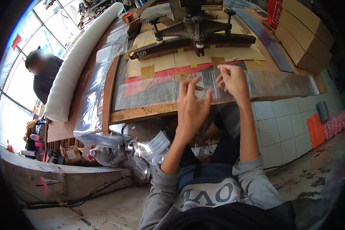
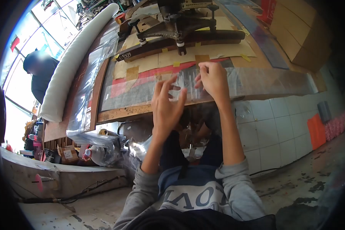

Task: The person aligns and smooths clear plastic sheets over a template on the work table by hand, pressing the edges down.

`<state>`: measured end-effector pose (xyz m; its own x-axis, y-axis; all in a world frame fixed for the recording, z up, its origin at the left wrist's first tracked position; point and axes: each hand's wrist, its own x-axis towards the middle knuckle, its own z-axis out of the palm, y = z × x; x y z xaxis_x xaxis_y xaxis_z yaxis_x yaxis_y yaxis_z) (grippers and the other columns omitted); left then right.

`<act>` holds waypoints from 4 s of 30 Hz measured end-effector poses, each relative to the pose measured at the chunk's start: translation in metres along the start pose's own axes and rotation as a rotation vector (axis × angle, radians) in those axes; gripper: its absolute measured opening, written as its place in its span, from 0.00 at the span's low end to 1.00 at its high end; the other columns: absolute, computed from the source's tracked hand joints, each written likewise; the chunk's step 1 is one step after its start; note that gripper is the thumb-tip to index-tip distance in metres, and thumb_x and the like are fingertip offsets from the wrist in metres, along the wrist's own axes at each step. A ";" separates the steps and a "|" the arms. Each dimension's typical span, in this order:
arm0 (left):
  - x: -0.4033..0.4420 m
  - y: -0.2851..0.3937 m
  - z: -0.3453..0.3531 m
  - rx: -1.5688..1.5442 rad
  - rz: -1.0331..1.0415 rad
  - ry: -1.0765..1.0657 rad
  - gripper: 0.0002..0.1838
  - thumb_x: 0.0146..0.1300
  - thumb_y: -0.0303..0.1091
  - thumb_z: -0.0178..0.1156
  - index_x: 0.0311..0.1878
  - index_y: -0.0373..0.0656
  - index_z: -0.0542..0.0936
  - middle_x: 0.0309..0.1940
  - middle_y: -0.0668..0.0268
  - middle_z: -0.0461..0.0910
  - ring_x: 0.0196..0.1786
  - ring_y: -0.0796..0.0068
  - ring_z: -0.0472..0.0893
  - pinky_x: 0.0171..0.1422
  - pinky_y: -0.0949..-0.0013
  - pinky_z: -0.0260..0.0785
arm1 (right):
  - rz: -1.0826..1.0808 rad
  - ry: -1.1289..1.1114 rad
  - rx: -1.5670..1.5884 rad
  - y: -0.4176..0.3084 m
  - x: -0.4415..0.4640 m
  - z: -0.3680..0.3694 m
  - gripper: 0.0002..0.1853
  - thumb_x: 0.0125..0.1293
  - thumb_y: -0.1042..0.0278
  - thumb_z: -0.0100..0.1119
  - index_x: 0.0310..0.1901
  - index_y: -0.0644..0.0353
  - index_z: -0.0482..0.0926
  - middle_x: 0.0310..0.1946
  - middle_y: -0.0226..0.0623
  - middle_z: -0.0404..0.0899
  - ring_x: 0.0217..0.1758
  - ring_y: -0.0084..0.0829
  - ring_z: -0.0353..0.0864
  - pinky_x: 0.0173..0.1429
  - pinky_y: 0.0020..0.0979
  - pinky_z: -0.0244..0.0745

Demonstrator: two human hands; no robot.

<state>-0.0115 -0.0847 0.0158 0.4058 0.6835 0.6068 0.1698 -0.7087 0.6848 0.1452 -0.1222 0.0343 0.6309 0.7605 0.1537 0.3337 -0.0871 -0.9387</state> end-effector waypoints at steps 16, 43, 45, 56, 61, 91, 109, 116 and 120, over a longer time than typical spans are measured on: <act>0.022 -0.042 -0.008 -0.163 -0.057 -0.014 0.12 0.60 0.32 0.62 0.44 0.34 0.83 0.36 0.56 0.81 0.35 0.66 0.85 0.43 0.69 0.75 | -0.065 -0.027 0.034 0.026 0.028 0.016 0.15 0.68 0.70 0.50 0.48 0.73 0.78 0.22 0.38 0.82 0.15 0.19 0.72 0.22 0.23 0.67; 0.023 -0.043 -0.003 0.002 -0.064 -0.077 0.20 0.60 0.38 0.63 0.51 0.34 0.80 0.44 0.53 0.80 0.38 0.61 0.85 0.44 0.65 0.75 | -0.087 0.070 -0.072 0.030 0.053 0.029 0.12 0.63 0.73 0.50 0.24 0.67 0.78 0.18 0.41 0.82 0.17 0.28 0.81 0.26 0.29 0.75; 0.023 -0.043 -0.002 0.010 -0.073 -0.074 0.20 0.61 0.39 0.63 0.51 0.35 0.81 0.44 0.54 0.80 0.39 0.61 0.85 0.44 0.65 0.75 | -0.093 0.060 -0.079 0.031 0.055 0.029 0.11 0.64 0.73 0.50 0.26 0.68 0.79 0.19 0.41 0.82 0.17 0.28 0.82 0.26 0.29 0.75; 0.023 -0.037 -0.003 0.042 -0.072 -0.090 0.20 0.61 0.37 0.62 0.51 0.31 0.80 0.44 0.52 0.80 0.38 0.61 0.85 0.43 0.66 0.76 | -0.094 0.062 -0.070 0.031 0.054 0.028 0.12 0.66 0.73 0.50 0.35 0.72 0.81 0.20 0.42 0.82 0.17 0.29 0.81 0.26 0.30 0.74; 0.021 -0.037 -0.003 0.037 -0.077 -0.096 0.21 0.61 0.38 0.63 0.51 0.30 0.80 0.43 0.52 0.80 0.38 0.61 0.85 0.43 0.67 0.76 | -0.089 0.060 -0.079 0.029 0.053 0.028 0.12 0.66 0.73 0.50 0.35 0.72 0.81 0.19 0.41 0.82 0.16 0.28 0.81 0.26 0.30 0.74; 0.014 -0.032 0.006 0.211 -0.023 -0.052 0.17 0.65 0.37 0.56 0.49 0.33 0.80 0.44 0.53 0.78 0.40 0.56 0.83 0.43 0.59 0.75 | -0.122 0.066 -0.073 0.032 0.051 0.028 0.11 0.66 0.71 0.54 0.34 0.71 0.81 0.18 0.39 0.82 0.15 0.27 0.80 0.24 0.28 0.73; 0.011 -0.033 0.009 0.256 -0.008 -0.029 0.17 0.65 0.38 0.56 0.49 0.36 0.80 0.45 0.54 0.78 0.39 0.52 0.82 0.42 0.57 0.75 | -0.138 0.083 -0.027 0.035 0.049 0.029 0.11 0.65 0.72 0.54 0.32 0.71 0.81 0.18 0.40 0.81 0.15 0.27 0.80 0.23 0.28 0.72; 0.012 -0.031 0.008 0.272 -0.010 -0.034 0.17 0.65 0.37 0.56 0.50 0.35 0.80 0.46 0.54 0.79 0.41 0.52 0.82 0.44 0.57 0.75 | -0.144 0.079 -0.023 0.034 0.050 0.028 0.10 0.65 0.72 0.54 0.32 0.71 0.81 0.18 0.40 0.81 0.15 0.27 0.80 0.22 0.28 0.72; 0.010 -0.034 0.009 0.285 0.020 -0.018 0.17 0.65 0.37 0.56 0.50 0.35 0.80 0.46 0.53 0.79 0.41 0.52 0.82 0.44 0.57 0.75 | -0.125 0.083 -0.003 0.037 0.051 0.029 0.10 0.65 0.72 0.54 0.33 0.71 0.81 0.18 0.40 0.81 0.15 0.27 0.80 0.22 0.28 0.72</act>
<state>-0.0049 -0.0550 -0.0053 0.4269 0.6678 0.6098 0.4059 -0.7441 0.5306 0.1696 -0.0681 -0.0019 0.6398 0.7100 0.2943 0.4151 0.0030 -0.9098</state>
